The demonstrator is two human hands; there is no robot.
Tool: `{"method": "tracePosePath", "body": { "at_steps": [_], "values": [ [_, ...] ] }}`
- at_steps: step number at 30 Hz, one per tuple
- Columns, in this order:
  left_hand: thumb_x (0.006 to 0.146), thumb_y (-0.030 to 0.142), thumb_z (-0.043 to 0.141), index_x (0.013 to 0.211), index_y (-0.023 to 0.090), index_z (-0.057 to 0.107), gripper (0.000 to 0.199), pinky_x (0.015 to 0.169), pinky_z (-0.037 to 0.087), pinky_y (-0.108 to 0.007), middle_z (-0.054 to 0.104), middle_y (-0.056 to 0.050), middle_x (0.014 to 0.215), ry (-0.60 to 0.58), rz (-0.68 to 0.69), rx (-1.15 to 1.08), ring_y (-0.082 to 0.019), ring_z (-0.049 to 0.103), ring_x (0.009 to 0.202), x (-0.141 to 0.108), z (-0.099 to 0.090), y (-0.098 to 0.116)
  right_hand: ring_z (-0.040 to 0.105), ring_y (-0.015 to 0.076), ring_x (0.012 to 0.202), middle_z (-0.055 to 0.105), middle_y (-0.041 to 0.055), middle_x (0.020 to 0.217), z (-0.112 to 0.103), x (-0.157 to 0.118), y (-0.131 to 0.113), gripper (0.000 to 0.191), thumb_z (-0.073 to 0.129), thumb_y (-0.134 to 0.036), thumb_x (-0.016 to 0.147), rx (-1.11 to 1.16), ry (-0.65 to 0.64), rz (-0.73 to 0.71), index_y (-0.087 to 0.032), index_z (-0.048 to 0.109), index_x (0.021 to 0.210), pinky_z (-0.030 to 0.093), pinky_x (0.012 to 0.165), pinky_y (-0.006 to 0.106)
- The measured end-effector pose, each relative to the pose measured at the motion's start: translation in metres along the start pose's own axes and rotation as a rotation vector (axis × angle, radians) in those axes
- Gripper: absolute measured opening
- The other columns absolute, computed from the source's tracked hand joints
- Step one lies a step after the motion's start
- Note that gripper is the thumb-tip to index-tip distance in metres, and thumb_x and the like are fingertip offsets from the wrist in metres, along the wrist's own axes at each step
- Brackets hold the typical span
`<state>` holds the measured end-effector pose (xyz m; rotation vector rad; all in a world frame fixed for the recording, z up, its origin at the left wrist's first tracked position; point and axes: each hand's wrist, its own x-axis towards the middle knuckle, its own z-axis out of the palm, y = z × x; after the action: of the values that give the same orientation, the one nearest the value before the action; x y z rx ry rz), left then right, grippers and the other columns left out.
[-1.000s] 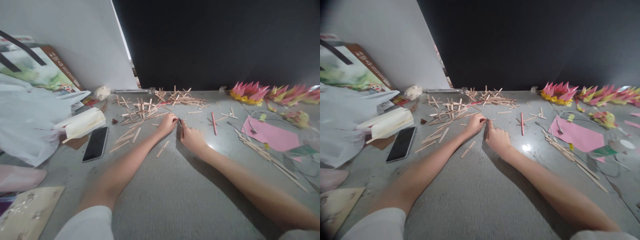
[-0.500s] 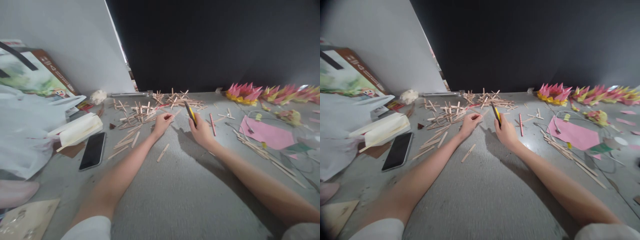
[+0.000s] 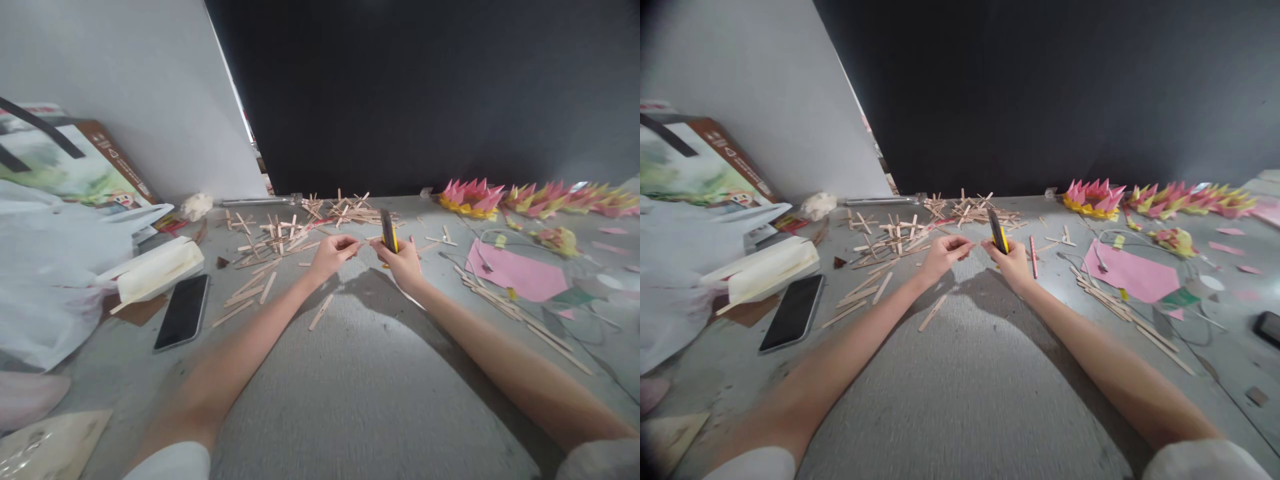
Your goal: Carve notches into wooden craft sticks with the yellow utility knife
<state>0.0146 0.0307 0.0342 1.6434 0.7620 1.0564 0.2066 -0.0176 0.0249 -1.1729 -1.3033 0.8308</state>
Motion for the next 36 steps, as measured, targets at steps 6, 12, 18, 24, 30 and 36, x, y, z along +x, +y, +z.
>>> {"method": "tracePosePath", "body": {
  "at_steps": [6, 12, 18, 24, 30, 36],
  "values": [
    [0.082, 0.043, 0.081, 0.085, 0.017, 0.078, 0.027, 0.059, 0.044, -0.027, 0.067, -0.003, 0.071, 0.030, 0.057, 0.025, -0.013, 0.056, 0.063, -0.004, 0.004, 0.047, 0.031, 0.0109, 0.054, 0.031, -0.0078, 0.063, 0.000, -0.002, -0.018, 0.046, 0.077, -0.062, 0.085, 0.258, 0.045, -0.050, -0.024, 0.053, 0.076, 0.024, 0.051, 0.027],
    [0.084, 0.040, 0.080, 0.086, 0.018, 0.081, 0.022, 0.057, 0.041, -0.028, 0.064, -0.002, 0.067, 0.051, 0.045, 0.017, -0.012, 0.052, 0.061, -0.011, 0.008, 0.069, 0.028, 0.0105, 0.052, 0.028, -0.0088, 0.062, 0.002, -0.011, -0.035, 0.039, 0.080, -0.058, 0.086, 0.354, 0.059, -0.067, -0.025, 0.058, 0.084, 0.022, 0.050, 0.027],
    [0.092, 0.052, 0.075, 0.067, 0.019, 0.068, 0.042, 0.057, 0.040, -0.030, 0.056, -0.001, 0.063, 0.118, 0.060, -0.113, -0.012, 0.047, 0.060, -0.012, 0.017, 0.066, 0.028, 0.0102, 0.052, 0.031, -0.0084, 0.062, 0.005, -0.016, -0.035, 0.038, 0.080, -0.058, 0.086, 0.381, 0.035, -0.075, -0.025, 0.060, 0.086, 0.022, 0.049, 0.027],
    [0.089, 0.061, 0.077, 0.070, 0.020, 0.067, 0.046, 0.060, 0.045, -0.029, 0.062, -0.002, 0.067, 0.200, 0.052, -0.157, -0.012, 0.051, 0.061, -0.015, 0.037, 0.051, 0.029, 0.0099, 0.050, 0.033, -0.0089, 0.059, 0.013, -0.022, -0.029, 0.041, 0.076, -0.061, 0.088, 0.371, -0.005, -0.044, -0.023, 0.061, 0.086, 0.023, 0.048, 0.025],
    [0.087, 0.060, 0.079, 0.082, 0.020, 0.069, 0.042, 0.075, 0.057, -0.032, 0.075, -0.009, 0.096, 0.293, 0.125, -0.178, -0.019, 0.070, 0.088, -0.017, 0.045, 0.034, 0.036, 0.0110, 0.053, 0.042, -0.0078, 0.063, 0.004, -0.021, -0.013, 0.045, 0.068, -0.066, 0.092, 0.152, -0.036, -0.123, -0.023, 0.063, 0.099, 0.032, 0.052, 0.025],
    [0.095, 0.073, 0.060, 0.089, 0.025, 0.042, 0.052, 0.042, 0.033, -0.022, 0.048, 0.010, 0.059, 0.085, -0.166, -0.266, -0.009, 0.045, 0.039, -0.033, 0.024, -0.005, 0.061, 0.0218, 0.084, 0.065, 0.0048, 0.088, -0.025, -0.010, 0.018, 0.042, 0.042, -0.055, 0.106, -0.429, -0.236, -0.270, -0.021, 0.067, 0.110, 0.050, 0.082, 0.034]
  ]
}}
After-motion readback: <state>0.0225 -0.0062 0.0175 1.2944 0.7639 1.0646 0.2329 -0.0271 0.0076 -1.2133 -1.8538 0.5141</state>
